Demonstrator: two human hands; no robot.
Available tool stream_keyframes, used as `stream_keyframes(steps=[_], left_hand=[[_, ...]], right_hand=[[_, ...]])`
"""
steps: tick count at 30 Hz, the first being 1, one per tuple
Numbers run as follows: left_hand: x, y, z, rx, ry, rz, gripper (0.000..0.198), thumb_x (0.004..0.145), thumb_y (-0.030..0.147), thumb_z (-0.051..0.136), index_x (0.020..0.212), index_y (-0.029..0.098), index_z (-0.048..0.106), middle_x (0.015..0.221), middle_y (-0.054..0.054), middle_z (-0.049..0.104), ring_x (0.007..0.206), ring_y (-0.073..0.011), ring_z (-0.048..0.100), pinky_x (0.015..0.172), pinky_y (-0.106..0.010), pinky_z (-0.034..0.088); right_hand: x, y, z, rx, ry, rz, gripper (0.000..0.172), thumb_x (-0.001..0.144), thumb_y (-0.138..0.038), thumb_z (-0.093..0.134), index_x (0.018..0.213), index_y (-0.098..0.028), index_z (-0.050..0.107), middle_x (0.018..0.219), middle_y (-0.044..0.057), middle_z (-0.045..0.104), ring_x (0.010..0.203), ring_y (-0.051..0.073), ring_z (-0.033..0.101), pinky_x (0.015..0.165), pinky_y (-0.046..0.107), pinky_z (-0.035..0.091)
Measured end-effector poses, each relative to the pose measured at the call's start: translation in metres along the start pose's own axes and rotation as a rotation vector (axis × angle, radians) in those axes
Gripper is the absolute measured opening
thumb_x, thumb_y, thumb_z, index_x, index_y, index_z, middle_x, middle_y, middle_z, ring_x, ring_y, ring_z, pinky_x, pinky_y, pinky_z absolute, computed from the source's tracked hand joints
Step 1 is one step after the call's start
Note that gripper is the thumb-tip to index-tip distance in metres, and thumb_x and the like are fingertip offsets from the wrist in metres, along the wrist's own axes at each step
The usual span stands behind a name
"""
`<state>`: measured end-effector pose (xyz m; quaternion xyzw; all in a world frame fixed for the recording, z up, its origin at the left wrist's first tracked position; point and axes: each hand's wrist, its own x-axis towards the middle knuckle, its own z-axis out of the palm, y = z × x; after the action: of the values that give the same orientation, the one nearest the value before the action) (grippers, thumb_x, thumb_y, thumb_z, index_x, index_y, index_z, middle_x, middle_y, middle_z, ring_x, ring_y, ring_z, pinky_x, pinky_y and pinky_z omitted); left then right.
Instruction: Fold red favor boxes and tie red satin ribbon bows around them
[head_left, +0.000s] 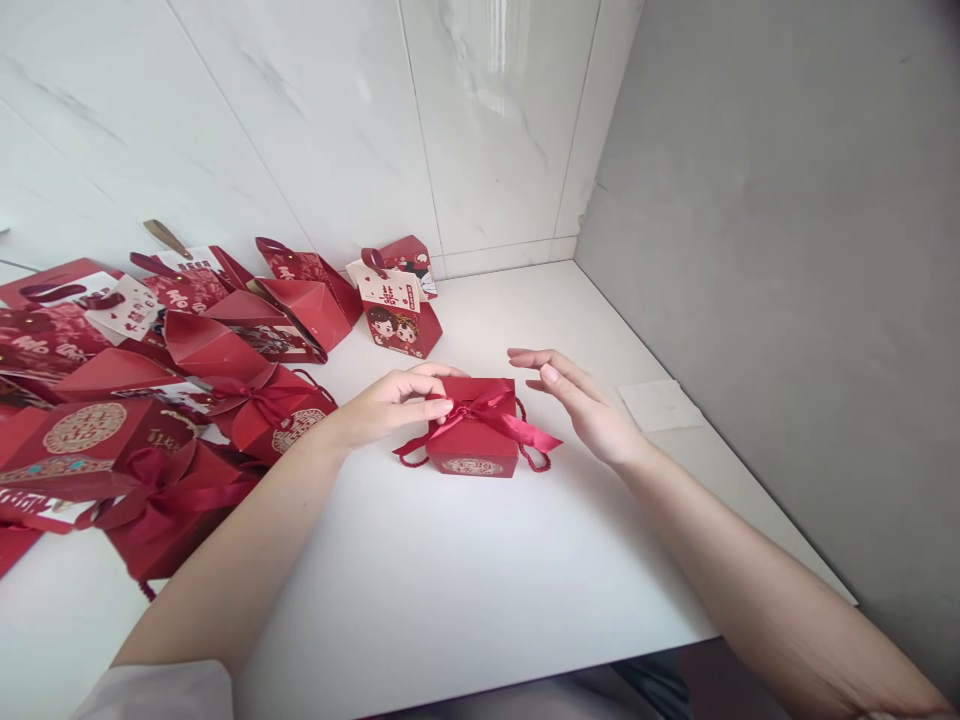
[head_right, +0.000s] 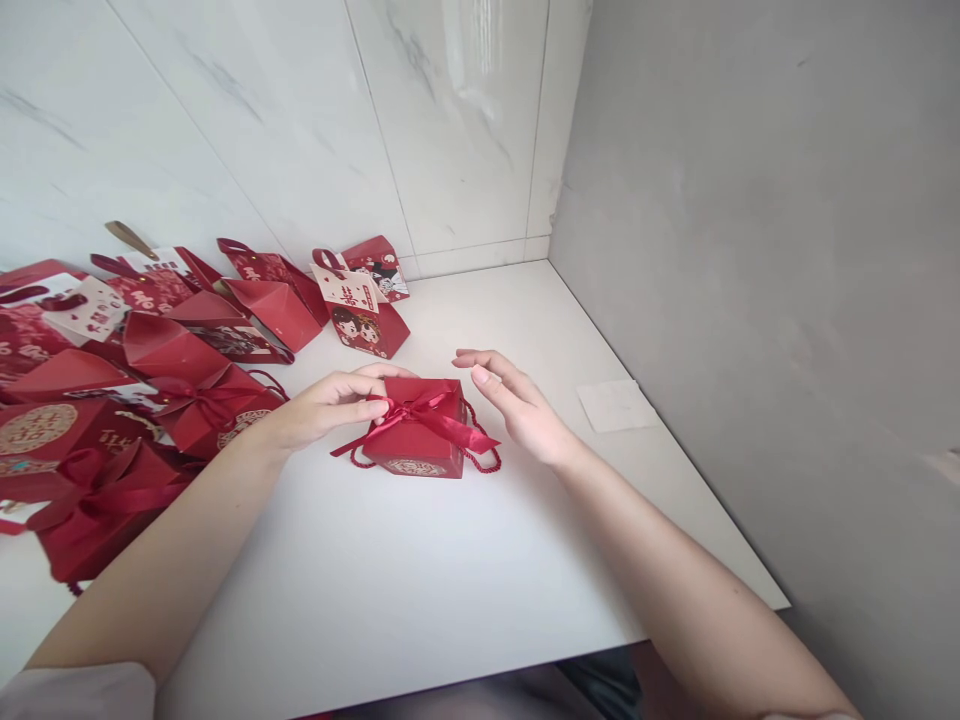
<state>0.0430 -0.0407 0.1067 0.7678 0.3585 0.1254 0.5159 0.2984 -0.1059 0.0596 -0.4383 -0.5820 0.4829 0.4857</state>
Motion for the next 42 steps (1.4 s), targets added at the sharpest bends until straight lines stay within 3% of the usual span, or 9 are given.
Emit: stream_keyframes(steps=[3, 8, 13, 16, 21, 28, 34, 38, 42], left_hand=[[-0.001, 0.001, 0.002, -0.005, -0.008, 0.013, 0.031, 0.088, 0.042, 0.056, 0.073, 0.017, 0.067, 0.134, -0.006, 0.053, 0.127, -0.0262, 0.049, 0.104, -0.037, 0.043], [-0.003, 0.006, 0.008, 0.051, 0.014, 0.006, 0.034, 0.089, 0.045, 0.054, 0.072, 0.017, 0.063, 0.136, -0.007, 0.052, 0.119, -0.0258, 0.055, 0.1, -0.038, 0.046], [-0.009, 0.016, 0.016, 0.197, 0.309, 0.094, 0.024, 0.087, 0.042, 0.059, 0.101, 0.023, 0.056, 0.125, -0.005, 0.057, 0.12, -0.0212, 0.053, 0.104, -0.038, 0.04], [-0.019, 0.022, 0.016, 0.431, 0.436, 0.101, 0.025, 0.084, 0.045, 0.061, 0.091, 0.021, 0.058, 0.102, -0.003, 0.061, 0.101, -0.0194, 0.057, 0.091, -0.034, 0.044], [-0.039, 0.022, 0.019, 0.575, 0.363, 0.031, 0.029, 0.078, 0.05, 0.067, 0.083, 0.022, 0.064, 0.097, -0.003, 0.06, 0.086, -0.017, 0.057, 0.059, -0.024, 0.043], [-0.053, 0.011, 0.032, 0.522, 0.437, 0.035, 0.024, 0.081, 0.042, 0.067, 0.099, 0.027, 0.069, 0.104, -0.003, 0.062, 0.097, -0.0181, 0.059, 0.064, -0.023, 0.048], [-0.059, 0.008, 0.043, 0.427, 0.585, -0.017, 0.021, 0.085, 0.041, 0.062, 0.077, 0.022, 0.067, 0.083, -0.001, 0.064, 0.078, -0.0146, 0.059, 0.063, -0.025, 0.046], [-0.064, 0.01, 0.047, 0.1, 0.423, -0.278, 0.037, 0.085, 0.05, 0.059, 0.065, 0.019, 0.058, 0.058, 0.002, 0.06, 0.054, -0.0114, 0.057, 0.051, -0.023, 0.044], [-0.066, 0.007, 0.052, -0.282, 0.294, -0.464, 0.038, 0.085, 0.055, 0.058, 0.074, 0.019, 0.058, 0.073, -0.003, 0.073, 0.066, -0.0173, 0.071, 0.056, -0.024, 0.053]], right_hand=[[0.0, 0.001, 0.005, 0.021, -0.108, 0.08, 0.041, 0.097, -0.055, 0.037, 0.122, -0.03, 0.058, 0.145, 0.003, 0.048, 0.136, 0.022, 0.041, 0.113, 0.045, 0.03], [-0.002, -0.004, 0.007, -0.005, -0.13, 0.008, 0.029, 0.095, -0.048, 0.049, 0.087, -0.022, 0.061, 0.137, 0.007, 0.053, 0.14, 0.022, 0.036, 0.109, 0.042, 0.033], [-0.003, -0.003, 0.005, -0.069, -0.168, -0.044, 0.025, 0.09, -0.046, 0.059, 0.081, -0.022, 0.061, 0.135, 0.008, 0.054, 0.141, 0.024, 0.034, 0.11, 0.045, 0.032], [-0.004, -0.003, 0.003, -0.055, -0.204, -0.044, 0.022, 0.086, -0.043, 0.065, 0.079, -0.022, 0.064, 0.142, 0.007, 0.049, 0.14, 0.024, 0.036, 0.109, 0.045, 0.034], [-0.005, -0.004, 0.003, -0.004, -0.268, -0.026, 0.024, 0.09, -0.043, 0.06, 0.08, -0.024, 0.071, 0.146, 0.004, 0.046, 0.133, 0.023, 0.046, 0.107, 0.043, 0.04], [-0.003, 0.002, 0.008, 0.036, -0.284, -0.013, 0.023, 0.089, -0.044, 0.062, 0.081, -0.025, 0.073, 0.142, 0.003, 0.05, 0.135, 0.022, 0.044, 0.108, 0.041, 0.04], [-0.003, 0.006, 0.011, 0.093, -0.287, 0.014, 0.026, 0.089, -0.044, 0.061, 0.08, -0.023, 0.072, 0.137, 0.005, 0.053, 0.127, 0.022, 0.052, 0.102, 0.04, 0.045], [-0.003, 0.003, 0.01, 0.132, -0.312, 0.027, 0.029, 0.09, -0.044, 0.06, 0.076, -0.02, 0.069, 0.136, 0.005, 0.054, 0.116, 0.021, 0.059, 0.095, 0.037, 0.05], [-0.003, 0.0, 0.011, 0.127, -0.326, 0.022, 0.035, 0.091, -0.044, 0.058, 0.067, -0.019, 0.064, 0.13, 0.006, 0.059, 0.112, 0.021, 0.06, 0.088, 0.036, 0.052]])
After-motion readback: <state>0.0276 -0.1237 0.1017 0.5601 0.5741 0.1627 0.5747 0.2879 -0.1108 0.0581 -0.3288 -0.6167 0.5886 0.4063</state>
